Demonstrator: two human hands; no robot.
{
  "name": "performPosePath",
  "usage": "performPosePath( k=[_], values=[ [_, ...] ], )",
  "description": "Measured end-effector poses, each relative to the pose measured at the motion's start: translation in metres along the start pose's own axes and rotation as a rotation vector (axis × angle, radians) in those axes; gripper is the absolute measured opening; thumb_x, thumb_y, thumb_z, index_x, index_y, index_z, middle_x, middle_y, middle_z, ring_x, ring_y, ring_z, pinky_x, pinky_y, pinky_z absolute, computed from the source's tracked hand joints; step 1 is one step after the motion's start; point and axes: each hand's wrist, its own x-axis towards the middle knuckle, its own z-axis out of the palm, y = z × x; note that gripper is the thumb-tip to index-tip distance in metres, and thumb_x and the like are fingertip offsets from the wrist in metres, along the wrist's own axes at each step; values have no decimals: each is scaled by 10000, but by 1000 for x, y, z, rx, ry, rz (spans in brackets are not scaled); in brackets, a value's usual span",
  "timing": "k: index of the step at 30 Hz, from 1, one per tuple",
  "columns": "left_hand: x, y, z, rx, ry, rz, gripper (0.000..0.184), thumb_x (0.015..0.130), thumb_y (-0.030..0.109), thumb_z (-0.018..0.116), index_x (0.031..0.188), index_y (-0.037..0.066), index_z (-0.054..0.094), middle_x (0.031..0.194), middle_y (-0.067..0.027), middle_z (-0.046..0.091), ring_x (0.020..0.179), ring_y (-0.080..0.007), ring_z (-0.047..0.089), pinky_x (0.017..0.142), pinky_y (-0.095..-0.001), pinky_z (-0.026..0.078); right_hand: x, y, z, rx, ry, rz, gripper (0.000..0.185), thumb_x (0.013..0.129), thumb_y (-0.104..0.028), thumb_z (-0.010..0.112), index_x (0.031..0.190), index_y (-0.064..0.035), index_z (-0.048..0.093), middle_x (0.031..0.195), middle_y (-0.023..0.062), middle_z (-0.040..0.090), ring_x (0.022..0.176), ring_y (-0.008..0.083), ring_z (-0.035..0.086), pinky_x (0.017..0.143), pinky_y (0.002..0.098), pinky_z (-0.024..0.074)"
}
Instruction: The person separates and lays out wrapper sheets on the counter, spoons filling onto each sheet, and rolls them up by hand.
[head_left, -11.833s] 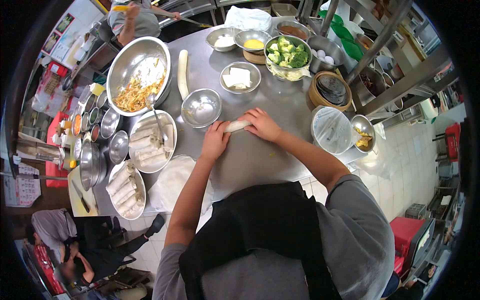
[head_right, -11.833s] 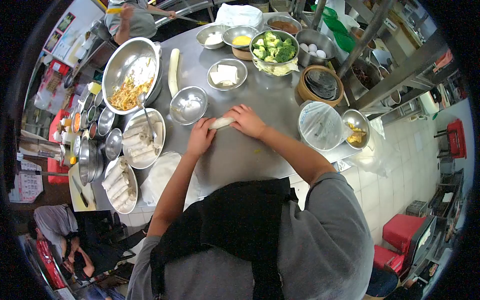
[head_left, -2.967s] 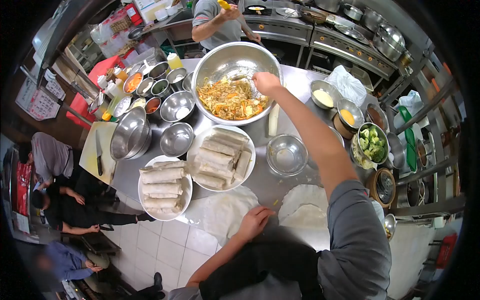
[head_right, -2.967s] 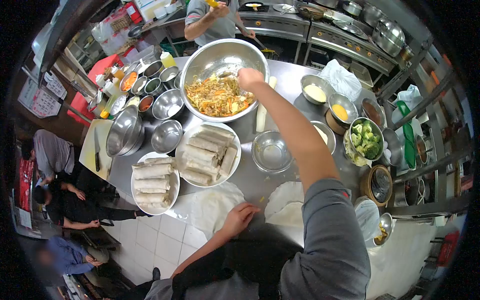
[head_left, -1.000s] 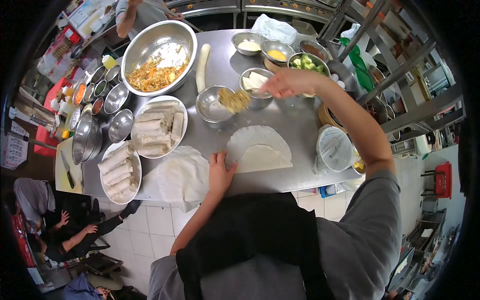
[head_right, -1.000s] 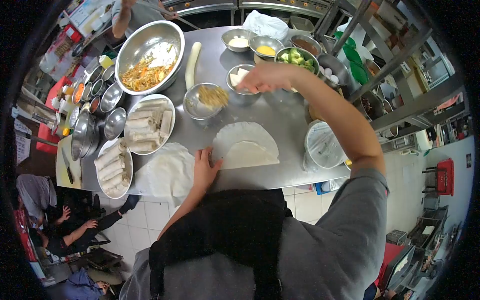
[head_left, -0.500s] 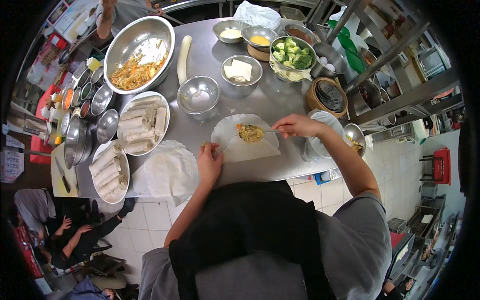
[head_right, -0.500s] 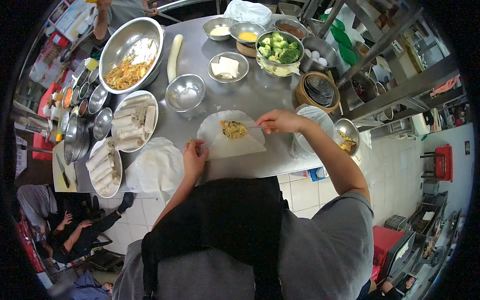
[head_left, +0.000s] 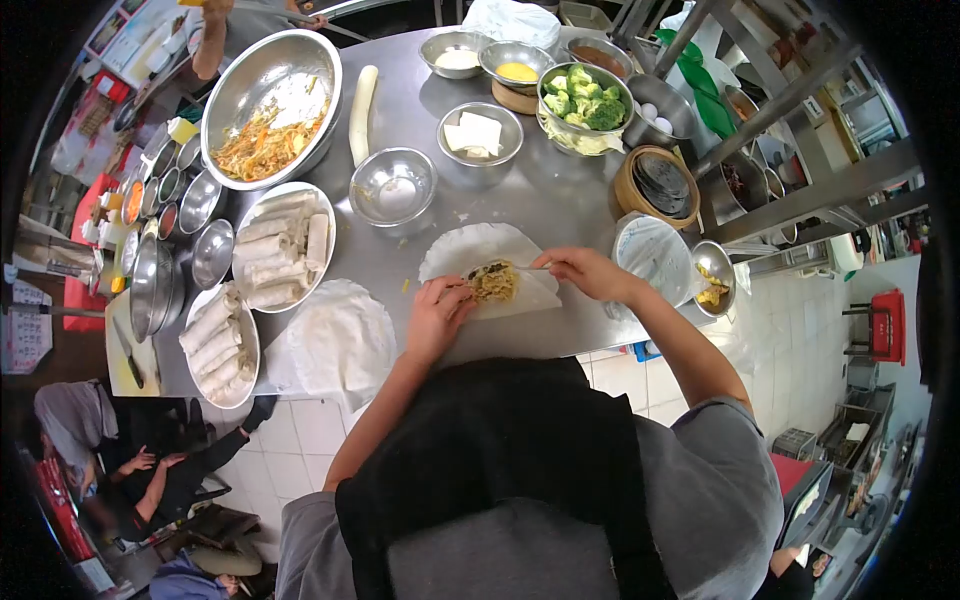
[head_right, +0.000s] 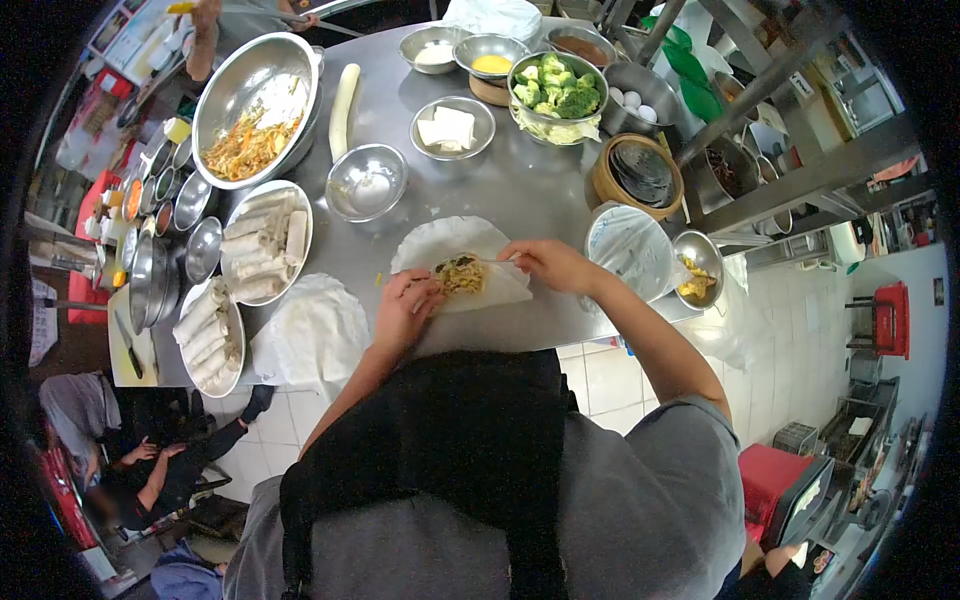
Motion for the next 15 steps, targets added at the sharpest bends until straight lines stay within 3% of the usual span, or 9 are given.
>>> performPosePath(
  k=[9, 11, 15],
  values=[
    [-7, -17, 4, -103, -100, -115, 325, 749, 166, 819, 1034, 76, 691, 1048, -101, 645, 992, -325, 626, 860, -414, 523, -25, 12, 14, 79, 94, -16, 278, 1031, -93, 513, 1288, -50, 610, 1020, 58, 634, 916, 143, 572, 874, 298, 485],
    [-3, -15, 1, -109, -85, -94, 338, 751, 173, 820, 1046, 77, 687, 1043, -99, 648, 1002, -323, 627, 863, -416, 524, -22, 7, 11, 138, 130, 6, 289, 1024, -79, 510, 1295, -47, 606, 978, 54, 612, 901, 136, 559, 873, 292, 478],
    [0, -6, -10, -175, -2, -58, 301, 781, 167, 793, 1048, 86, 680, 1046, -82, 656, 1009, -301, 631, 873, -415, 513, 5, -18, -20, -59, 221, -98, 295, 1032, -124, 486, 1292, -78, 618, 886, 56, 591, 846, 148, 558, 807, 288, 472]
  ],
)
